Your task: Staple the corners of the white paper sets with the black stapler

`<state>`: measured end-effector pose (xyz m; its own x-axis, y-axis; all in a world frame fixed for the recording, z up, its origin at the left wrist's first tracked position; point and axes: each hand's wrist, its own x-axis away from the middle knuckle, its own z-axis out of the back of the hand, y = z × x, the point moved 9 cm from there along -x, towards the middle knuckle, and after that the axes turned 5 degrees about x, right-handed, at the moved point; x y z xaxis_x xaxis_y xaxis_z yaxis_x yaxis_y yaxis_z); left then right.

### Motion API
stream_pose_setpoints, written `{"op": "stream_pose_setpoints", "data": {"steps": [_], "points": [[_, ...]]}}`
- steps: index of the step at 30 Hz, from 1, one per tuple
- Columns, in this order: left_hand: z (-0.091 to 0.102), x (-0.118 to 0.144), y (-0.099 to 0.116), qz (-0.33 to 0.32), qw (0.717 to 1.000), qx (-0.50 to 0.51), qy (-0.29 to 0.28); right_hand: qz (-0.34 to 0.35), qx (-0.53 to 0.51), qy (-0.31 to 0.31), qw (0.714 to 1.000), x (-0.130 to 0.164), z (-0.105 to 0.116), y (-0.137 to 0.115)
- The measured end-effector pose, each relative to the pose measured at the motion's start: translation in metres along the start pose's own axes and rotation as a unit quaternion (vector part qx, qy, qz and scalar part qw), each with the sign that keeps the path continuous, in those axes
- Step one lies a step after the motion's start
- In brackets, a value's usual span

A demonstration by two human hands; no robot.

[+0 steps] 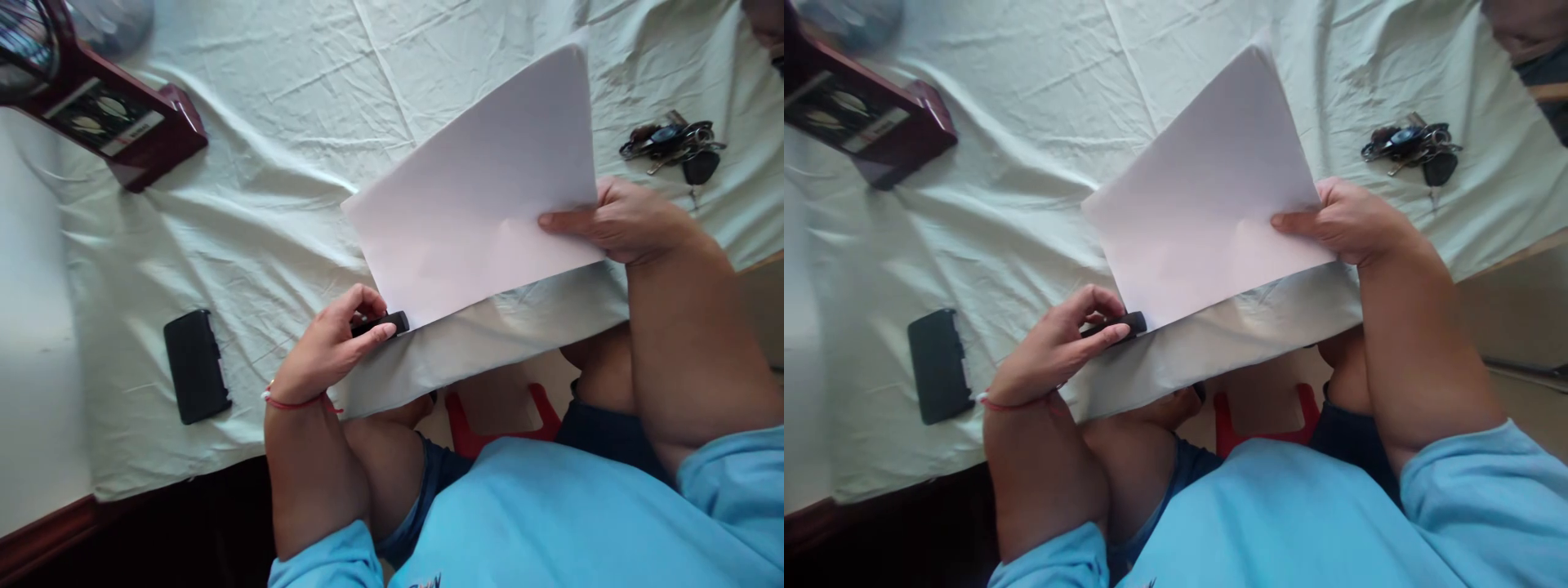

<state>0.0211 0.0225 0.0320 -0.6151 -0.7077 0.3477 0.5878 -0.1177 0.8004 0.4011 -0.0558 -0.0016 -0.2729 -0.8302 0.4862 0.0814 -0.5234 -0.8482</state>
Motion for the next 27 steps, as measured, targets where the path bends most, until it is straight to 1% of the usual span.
{"op": "stream_pose_setpoints", "data": {"steps": [2,3,5,7,8,10,12,13,14,18,21,24,27], "points": [[0.004,0.003,-0.005,0.014,0.999,0.035,0.017,-0.008,0.0,0.006,1.0,0.0,0.0,0.0],[0.006,0.004,-0.008,0.022,0.998,0.051,0.026,-0.006,-0.005,0.02,1.0,-0.001,0.002,-0.001],[0.009,0.007,-0.015,0.043,0.995,0.089,0.033,0.016,-0.032,0.066,0.997,-0.002,0.007,-0.006],[0.013,0.007,-0.02,0.051,0.989,0.13,0.046,0.058,-0.081,0.116,0.988,-0.004,0.012,-0.012],[0.017,0.006,-0.022,0.046,0.985,0.154,0.067,0.078,-0.107,0.135,0.982,-0.006,0.014,-0.014],[0.03,0.004,-0.026,0.023,0.966,0.209,0.148,0.108,-0.152,0.158,0.97,-0.01,0.014,-0.016],[0.043,0.003,-0.033,-0.004,0.933,0.269,0.24,0.126,-0.186,0.158,0.961,-0.016,0.011,-0.016],[0.045,0.002,-0.038,-0.012,0.916,0.296,0.269,0.136,-0.203,0.153,0.958,-0.019,0.008,-0.016],[0.045,-0.001,-0.043,-0.012,0.904,0.32,0.284,0.146,-0.218,0.141,0.955,-0.022,0.003,-0.017],[0.039,-0.017,-0.059,-0.002,0.872,0.397,0.286,0.154,-0.25,0.109,0.95,-0.023,-0.016,-0.021],[0.041,-0.024,-0.058,-0.025,0.855,0.435,0.28,0.139,-0.245,0.098,0.954,-0.02,-0.029,-0.023],[0.043,-0.025,-0.052,-0.044,0.863,0.422,0.273,0.118,-0.218,0.079,0.966,-0.019,-0.04,-0.021],[0.043,-0.023,-0.047,-0.047,0.883,0.375,0.278,0.108,-0.19,0.063,0.974,-0.021,-0.046,-0.018]]}}
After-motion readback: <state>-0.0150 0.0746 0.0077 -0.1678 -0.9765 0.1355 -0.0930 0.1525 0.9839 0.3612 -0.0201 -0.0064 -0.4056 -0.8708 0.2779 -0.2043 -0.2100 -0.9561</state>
